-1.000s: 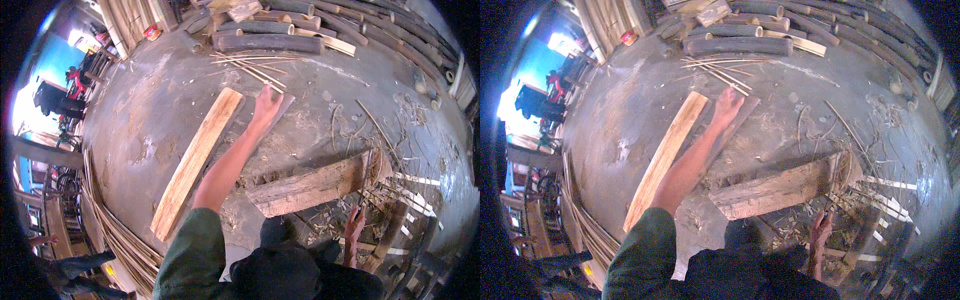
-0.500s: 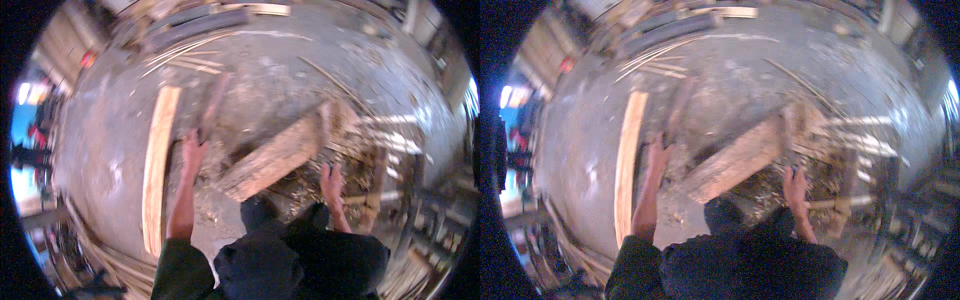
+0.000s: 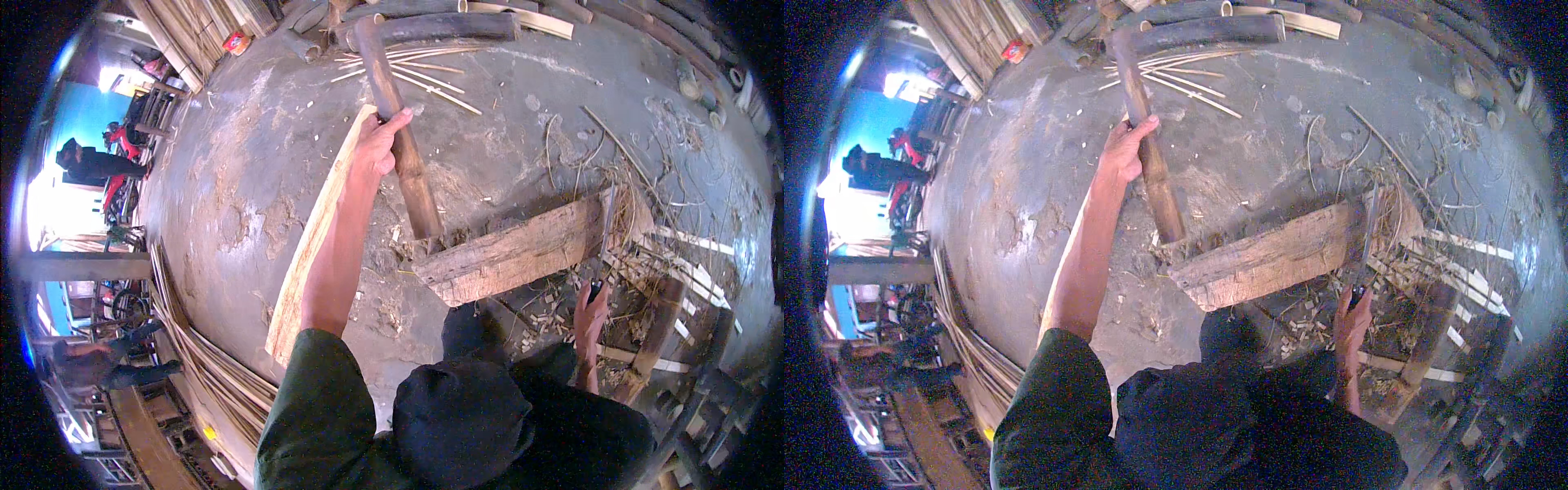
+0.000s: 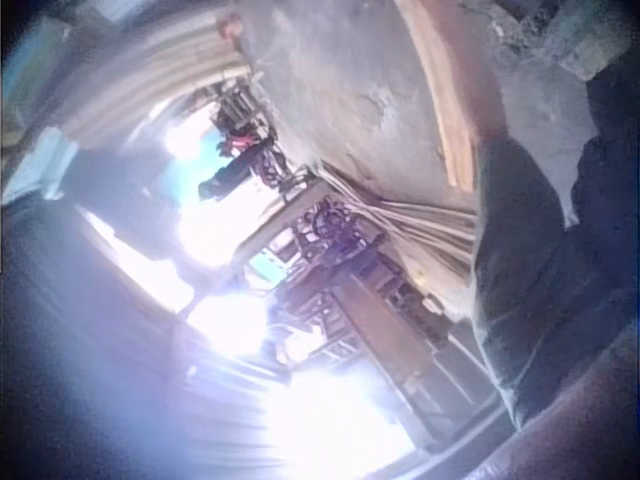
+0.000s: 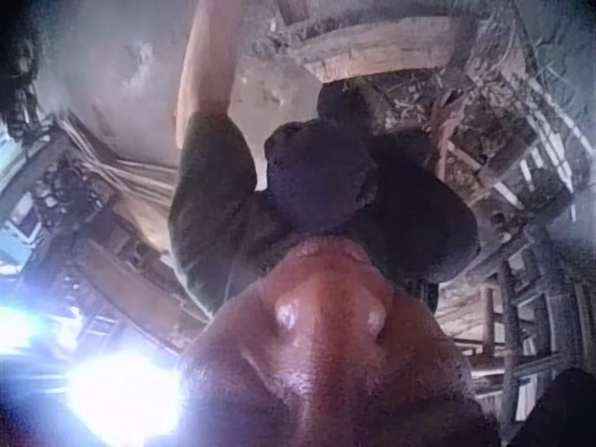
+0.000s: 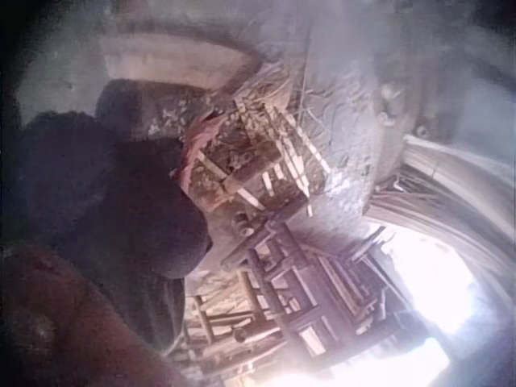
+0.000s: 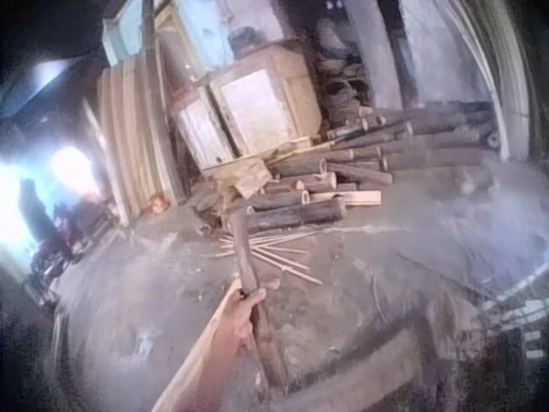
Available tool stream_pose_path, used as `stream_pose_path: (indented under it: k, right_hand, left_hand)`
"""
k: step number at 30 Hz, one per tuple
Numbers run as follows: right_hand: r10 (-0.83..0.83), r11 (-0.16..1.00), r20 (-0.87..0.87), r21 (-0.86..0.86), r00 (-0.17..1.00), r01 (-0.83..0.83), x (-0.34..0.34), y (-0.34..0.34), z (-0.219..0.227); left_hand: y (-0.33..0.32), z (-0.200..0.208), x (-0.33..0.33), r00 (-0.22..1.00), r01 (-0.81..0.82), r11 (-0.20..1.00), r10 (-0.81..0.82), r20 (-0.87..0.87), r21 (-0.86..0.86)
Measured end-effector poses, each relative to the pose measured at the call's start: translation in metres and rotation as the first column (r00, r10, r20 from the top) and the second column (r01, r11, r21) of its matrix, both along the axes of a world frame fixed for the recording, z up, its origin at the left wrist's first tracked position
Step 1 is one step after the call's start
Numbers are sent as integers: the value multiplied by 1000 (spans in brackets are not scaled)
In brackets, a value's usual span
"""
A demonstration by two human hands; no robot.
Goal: The person sits on the floor and uses a knife to sharpen thin bamboo sticks. They repeatedly hold each stick against a wooden block and shave the tip to a point, then place the finished sticks aside.
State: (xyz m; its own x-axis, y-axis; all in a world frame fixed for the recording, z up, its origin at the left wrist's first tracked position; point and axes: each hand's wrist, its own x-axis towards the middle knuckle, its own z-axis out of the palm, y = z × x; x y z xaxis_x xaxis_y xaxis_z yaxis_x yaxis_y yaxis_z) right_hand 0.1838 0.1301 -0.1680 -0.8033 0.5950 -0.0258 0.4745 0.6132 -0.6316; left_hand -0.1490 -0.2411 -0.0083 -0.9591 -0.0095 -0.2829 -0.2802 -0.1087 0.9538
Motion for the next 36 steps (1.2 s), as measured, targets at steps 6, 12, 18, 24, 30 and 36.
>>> stream_pose_path:
  k: [6, 12, 18, 24, 30, 36]
  right_hand:
    - [48, 998, -62, -41, 997, -51, -3, -2, 15]
    - [32, 999, -35, -14, 999, -33, 0, 5, 1]
    - [24, 997, -37, 69, 999, -21, 3, 13, -18]
    - [21, 998, -104, -64, 994, -28, 14, 35, -52]
    - [102, 945, -297, -268, 949, -186, 1, 39, -28]
    - [39, 853, -400, -465, 916, -239, -39, 51, 59]
  left_hand:
    - [15, 30, 3, 963, -167, 981, 184, -197, 97]
    - [28, 40, 13, 900, -179, 977, 210, -381, 116]
    - [32, 49, 11, 880, -185, 957, 263, -394, 225]
    - [61, 57, 24, 868, -161, 970, 228, -440, 183]
    - [43, 49, 33, 863, -197, 976, 216, -458, 89]
    - [44, 85, 38, 855, -82, 993, 112, -507, 81]
